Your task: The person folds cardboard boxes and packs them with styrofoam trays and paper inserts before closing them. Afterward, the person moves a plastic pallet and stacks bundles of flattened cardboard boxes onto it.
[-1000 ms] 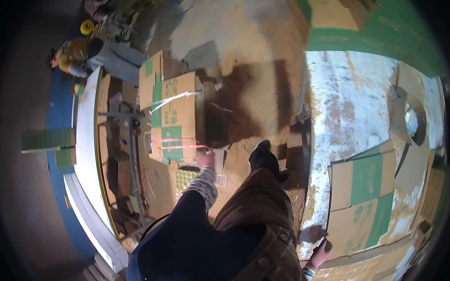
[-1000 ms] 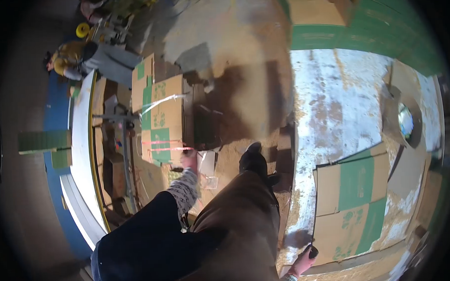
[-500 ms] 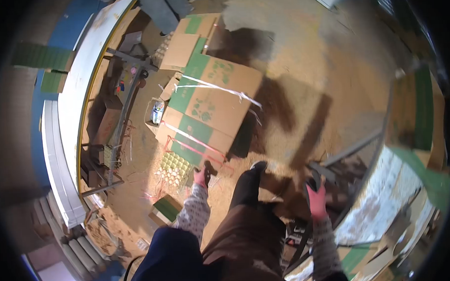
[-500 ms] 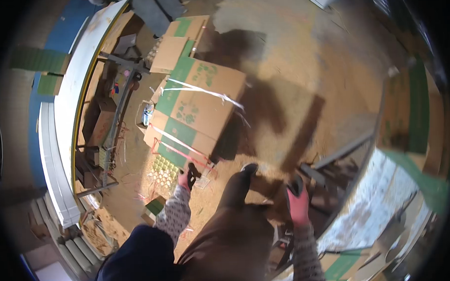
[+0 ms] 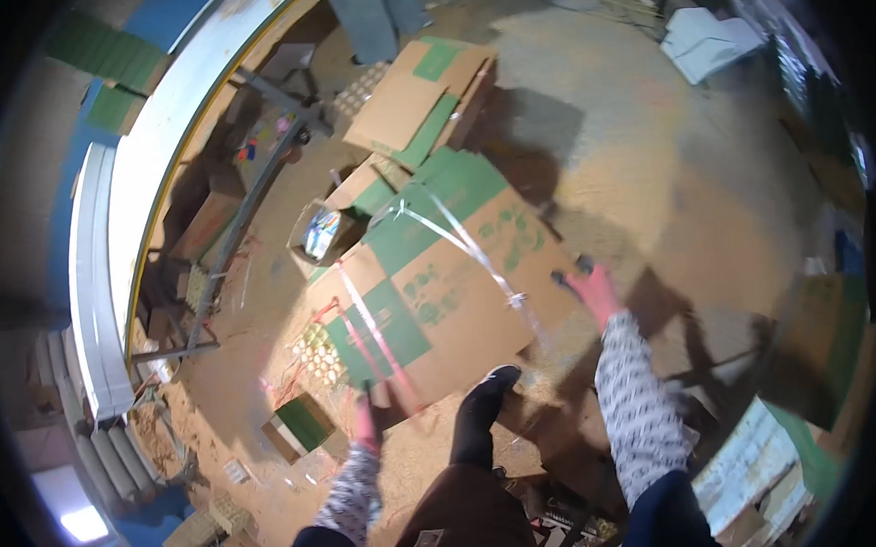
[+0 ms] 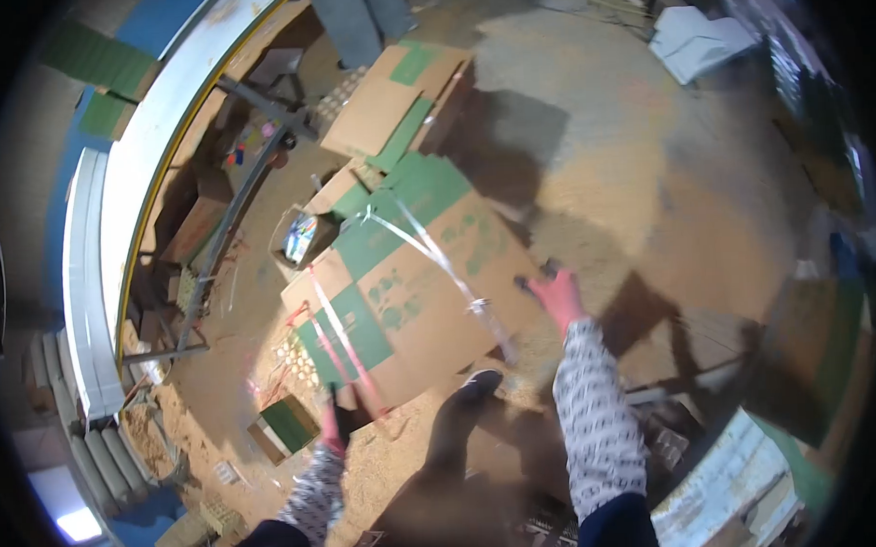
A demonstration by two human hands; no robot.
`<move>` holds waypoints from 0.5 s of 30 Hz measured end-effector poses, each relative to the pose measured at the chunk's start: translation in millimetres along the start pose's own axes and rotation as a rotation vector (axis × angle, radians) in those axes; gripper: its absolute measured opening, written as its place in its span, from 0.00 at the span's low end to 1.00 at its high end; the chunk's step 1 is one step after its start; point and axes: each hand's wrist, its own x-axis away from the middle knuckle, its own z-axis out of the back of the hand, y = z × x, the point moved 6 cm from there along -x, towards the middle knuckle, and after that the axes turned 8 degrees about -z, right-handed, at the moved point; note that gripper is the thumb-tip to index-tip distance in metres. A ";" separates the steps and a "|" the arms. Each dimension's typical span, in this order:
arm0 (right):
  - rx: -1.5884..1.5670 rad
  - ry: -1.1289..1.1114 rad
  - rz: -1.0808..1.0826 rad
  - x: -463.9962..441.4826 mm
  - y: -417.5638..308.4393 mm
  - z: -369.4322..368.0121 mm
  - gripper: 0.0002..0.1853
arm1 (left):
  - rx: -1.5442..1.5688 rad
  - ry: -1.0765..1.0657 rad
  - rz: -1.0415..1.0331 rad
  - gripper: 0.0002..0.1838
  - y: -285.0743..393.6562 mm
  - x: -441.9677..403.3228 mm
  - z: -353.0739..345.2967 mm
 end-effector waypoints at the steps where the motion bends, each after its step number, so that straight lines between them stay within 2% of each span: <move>1: -0.070 0.007 -0.003 32.7 17.9 5.9 0.25 | -0.042 0.027 0.109 0.31 14.9 4.4 18.5; 2: -0.149 0.093 -0.037 80.5 16.5 20.2 0.24 | -0.140 -0.062 0.002 0.35 48.3 24.8 8.4; 3: -0.143 0.130 -0.108 121.3 30.1 37.1 0.25 | -0.044 -0.116 0.142 0.39 56.1 17.7 43.4; 4: -0.344 -0.025 -0.131 156.0 39.3 45.6 0.28 | -0.156 -0.110 0.150 0.42 86.6 41.3 26.3; 5: -0.270 0.080 -0.141 195.6 45.5 64.3 0.28 | -0.268 -0.105 0.160 0.46 119.8 66.6 4.4; 6: -0.207 0.203 -0.168 238.4 56.1 82.3 0.29 | -0.329 -0.201 0.182 0.47 131.2 70.9 0.2; 7: -0.132 0.200 -0.185 279.3 78.6 90.9 0.31 | -0.391 -0.300 0.197 0.49 142.4 74.8 -5.8; 8: -0.156 0.299 -0.213 331.4 94.5 101.5 0.33 | -0.451 -0.400 0.205 0.51 153.1 79.2 -13.3; 9: -0.182 0.398 -0.240 384.0 111.0 113.4 0.36 | -0.469 -0.463 0.245 0.48 154.9 86.3 -29.1; 10: -0.105 0.528 -0.224 455.9 122.1 123.3 0.36 | -0.386 -0.729 0.213 0.45 143.8 123.7 -81.8; 11: -0.025 0.660 -0.218 530.4 133.6 132.9 0.36 | -0.448 -0.838 0.242 0.42 123.3 130.6 -106.4; 12: -0.259 0.755 -0.355 598.3 145.2 129.6 0.34 | -0.522 -0.921 0.279 0.39 95.1 137.7 -128.8; 13: -0.440 0.878 -0.336 658.6 161.2 119.5 0.29 | -0.601 -1.002 0.308 0.36 66.3 149.0 -148.6; 14: -0.960 0.814 -0.376 711.4 183.3 92.9 0.27 | -0.670 -1.085 0.327 0.33 37.7 163.5 -165.1; 15: -1.067 0.933 -0.392 763.0 194.7 70.6 0.26 | -0.731 -1.177 0.342 0.31 10.9 179.2 -183.3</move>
